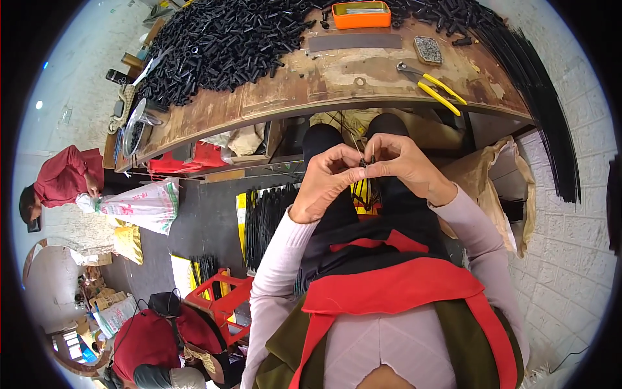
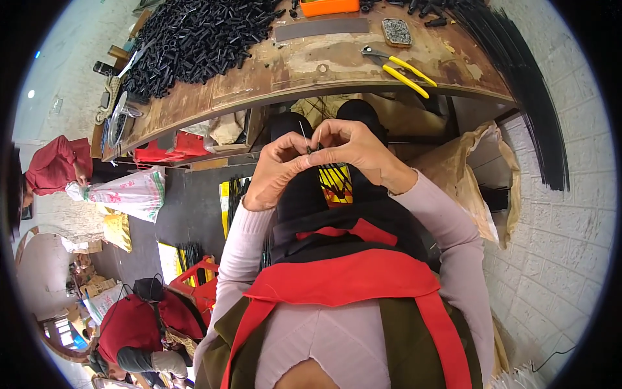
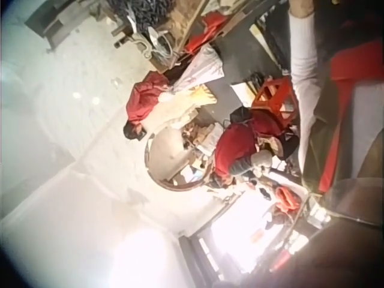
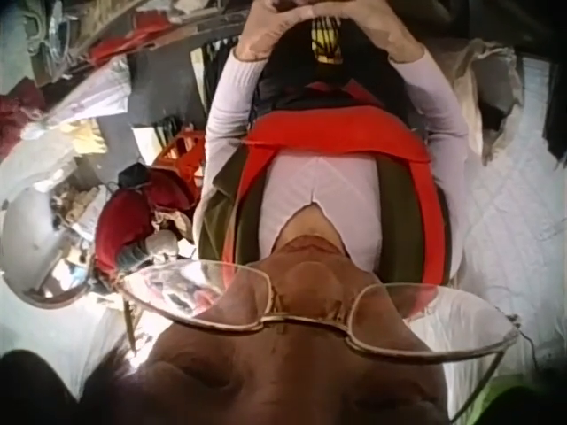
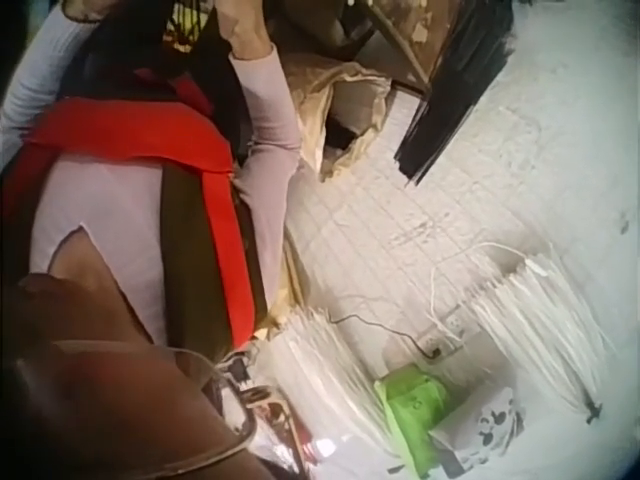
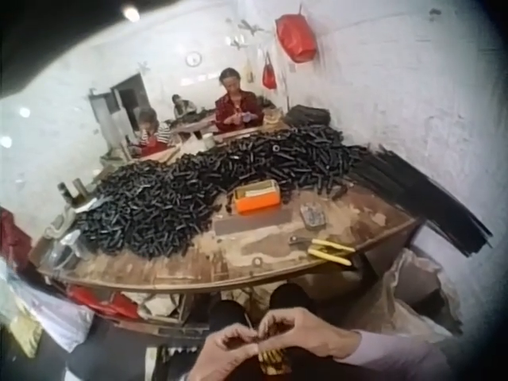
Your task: Gathering, measuring, and trimming black plastic or rubber strips using pliers at a workbench.
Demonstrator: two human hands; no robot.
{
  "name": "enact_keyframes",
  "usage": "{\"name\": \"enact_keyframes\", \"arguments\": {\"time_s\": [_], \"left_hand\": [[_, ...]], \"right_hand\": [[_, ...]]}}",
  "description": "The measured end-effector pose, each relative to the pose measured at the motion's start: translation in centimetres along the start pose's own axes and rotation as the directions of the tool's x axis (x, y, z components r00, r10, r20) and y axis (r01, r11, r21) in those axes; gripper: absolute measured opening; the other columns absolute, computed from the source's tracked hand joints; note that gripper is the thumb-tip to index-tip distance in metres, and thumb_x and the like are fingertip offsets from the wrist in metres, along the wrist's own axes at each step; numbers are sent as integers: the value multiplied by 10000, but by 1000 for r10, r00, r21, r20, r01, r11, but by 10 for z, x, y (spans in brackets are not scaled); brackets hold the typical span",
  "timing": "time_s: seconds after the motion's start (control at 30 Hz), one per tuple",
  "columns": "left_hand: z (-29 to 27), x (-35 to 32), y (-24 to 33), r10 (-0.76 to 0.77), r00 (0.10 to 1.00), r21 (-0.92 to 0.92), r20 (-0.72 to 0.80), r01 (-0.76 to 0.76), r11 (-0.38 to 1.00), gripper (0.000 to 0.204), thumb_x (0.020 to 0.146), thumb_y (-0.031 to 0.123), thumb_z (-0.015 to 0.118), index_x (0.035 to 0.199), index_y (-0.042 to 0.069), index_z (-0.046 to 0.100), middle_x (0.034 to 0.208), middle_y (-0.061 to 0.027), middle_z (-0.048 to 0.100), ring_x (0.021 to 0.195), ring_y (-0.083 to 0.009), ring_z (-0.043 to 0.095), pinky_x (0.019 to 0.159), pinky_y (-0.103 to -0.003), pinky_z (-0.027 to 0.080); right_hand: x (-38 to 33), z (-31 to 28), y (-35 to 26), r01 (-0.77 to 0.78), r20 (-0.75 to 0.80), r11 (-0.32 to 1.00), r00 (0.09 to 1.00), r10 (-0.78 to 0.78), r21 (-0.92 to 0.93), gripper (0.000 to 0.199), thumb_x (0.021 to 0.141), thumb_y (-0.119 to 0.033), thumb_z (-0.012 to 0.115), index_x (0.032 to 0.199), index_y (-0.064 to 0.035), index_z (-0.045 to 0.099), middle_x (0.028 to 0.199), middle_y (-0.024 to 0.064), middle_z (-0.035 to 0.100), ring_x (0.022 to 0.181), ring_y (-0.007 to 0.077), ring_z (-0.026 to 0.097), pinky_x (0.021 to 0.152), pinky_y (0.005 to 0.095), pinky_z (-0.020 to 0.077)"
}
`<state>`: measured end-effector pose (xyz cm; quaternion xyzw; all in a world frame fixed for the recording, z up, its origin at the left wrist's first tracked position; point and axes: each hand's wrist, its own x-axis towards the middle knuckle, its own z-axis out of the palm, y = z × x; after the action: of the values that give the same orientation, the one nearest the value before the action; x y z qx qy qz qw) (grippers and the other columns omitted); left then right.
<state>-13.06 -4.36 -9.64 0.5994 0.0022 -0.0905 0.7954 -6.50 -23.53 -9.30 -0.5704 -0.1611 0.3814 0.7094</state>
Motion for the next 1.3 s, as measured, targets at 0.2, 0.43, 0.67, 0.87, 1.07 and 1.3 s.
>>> {"name": "enact_keyframes", "arguments": {"time_s": [0.2,0.43,0.67,0.87,1.07,1.3], "left_hand": [[38,0,-26,285,891,74,-354,-277,958,156,826,1,751,876,10,604,958,-34,611,842,-79,569,769,-231,481],[22,12,-5,156,988,-176,15,-151,973,230,821,137,782,874,65,570,882,-26,601,840,-119,564,799,-267,446],[30,17,10,126,981,-314,151,-73,947,230,836,100,741,853,70,514,843,-44,516,808,-157,509,733,-275,439],[21,3,-3,117,991,-55,60,-114,992,144,795,-144,666,899,-45,653,994,-111,607,974,-202,615,857,-324,541],[32,20,-5,92,995,-113,-28,-95,989,114,866,-27,681,978,-44,681,1032,-116,681,900,-161,656,802,-285,542],[29,51,28,126,985,-89,-117,-137,987,83,827,-57,678,898,-29,646,950,-148,700,783,-212,674,776,-356,557]], "right_hand": [[-3,9,19,480,-277,871,827,-490,-108,242,764,11,775,864,-64,568,909,27,539,839,112,533,771,257,435],[-5,-5,5,407,-110,896,913,-393,177,249,765,-3,778,849,-65,551,885,43,553,836,134,547,772,270,447],[-7,-12,-12,368,72,883,912,-404,293,228,765,88,716,838,-51,550,858,83,605,781,178,624,693,296,520],[-10,-6,-4,571,-73,813,821,-567,112,219,762,81,751,842,-33,583,875,50,599,759,127,598,668,269,497],[-26,-28,-46,212,-76,977,975,-210,20,173,803,11,733,922,-41,620,990,30,589,937,108,561,833,253,450],[-4,-170,-92,38,-385,925,902,-194,-378,251,954,-239,604,1074,-26,660,870,19,658,787,62,601,697,222,493]]}}
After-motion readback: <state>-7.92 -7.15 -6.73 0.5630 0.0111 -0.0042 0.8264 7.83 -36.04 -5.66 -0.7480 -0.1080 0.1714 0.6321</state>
